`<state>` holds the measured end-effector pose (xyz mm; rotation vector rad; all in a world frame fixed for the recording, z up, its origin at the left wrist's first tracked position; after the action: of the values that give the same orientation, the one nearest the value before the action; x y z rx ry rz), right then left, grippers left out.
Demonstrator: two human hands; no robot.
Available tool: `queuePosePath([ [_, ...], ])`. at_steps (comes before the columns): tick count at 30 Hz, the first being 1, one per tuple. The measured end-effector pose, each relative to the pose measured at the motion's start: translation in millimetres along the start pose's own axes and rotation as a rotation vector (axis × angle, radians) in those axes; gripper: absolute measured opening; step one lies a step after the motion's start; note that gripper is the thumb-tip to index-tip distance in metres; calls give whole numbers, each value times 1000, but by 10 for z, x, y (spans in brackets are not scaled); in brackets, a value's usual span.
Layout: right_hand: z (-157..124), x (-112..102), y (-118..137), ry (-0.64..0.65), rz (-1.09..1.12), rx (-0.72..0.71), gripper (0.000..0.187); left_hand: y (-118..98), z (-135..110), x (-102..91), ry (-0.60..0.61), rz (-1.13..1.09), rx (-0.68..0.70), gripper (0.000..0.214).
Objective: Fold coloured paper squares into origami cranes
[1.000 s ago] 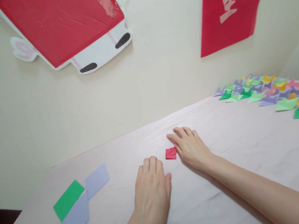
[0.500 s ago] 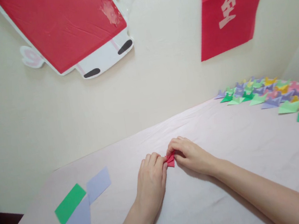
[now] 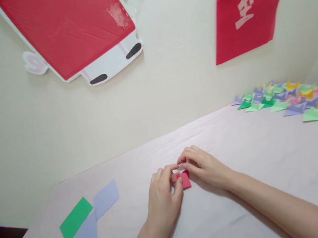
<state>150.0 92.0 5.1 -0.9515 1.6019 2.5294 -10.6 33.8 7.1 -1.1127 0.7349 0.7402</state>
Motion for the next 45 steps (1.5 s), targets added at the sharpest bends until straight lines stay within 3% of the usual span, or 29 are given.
queuePosePath([
  [4, -13, 9, 82, 46, -66, -77, 10, 20, 8, -10, -14, 36, 24, 20],
  [9, -24, 48, 60, 154, -108, -102, 16, 107, 34, -15, 33, -69, 117, 27],
  [13, -17, 49, 1, 146, -120, -61, 15, 142, 28, -44, 98, -148, 197, 35],
  [20, -27, 24, 19, 115, -106, -1, 15, 96, 13, -128, 178, -97, 252, 35],
  [28, -17, 29, 40, 120, -93, 18, 16, 121, 34, -90, 166, -20, 296, 29],
  [32, -1, -9, 57, 198, -64, -7, 17, 106, 36, -96, 167, 111, 368, 20],
  [38, 8, -48, 6, 277, -29, -82, 24, 92, 56, -131, 194, 119, 489, 18],
  [45, -1, -50, -4, 279, -5, -72, 16, 80, 116, -47, 157, 140, 445, 11],
])
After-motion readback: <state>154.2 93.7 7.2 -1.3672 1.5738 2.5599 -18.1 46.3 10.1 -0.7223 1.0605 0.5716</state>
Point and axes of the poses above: each hand's wrist, its own z-axis towards the middle knuckle, its own x-axis out of the palm, y = z × x, the point moved 2 cm from there along z, towards the middle knuckle, and after that the axes turned 4 degrees about z, right-handed, at the moved point
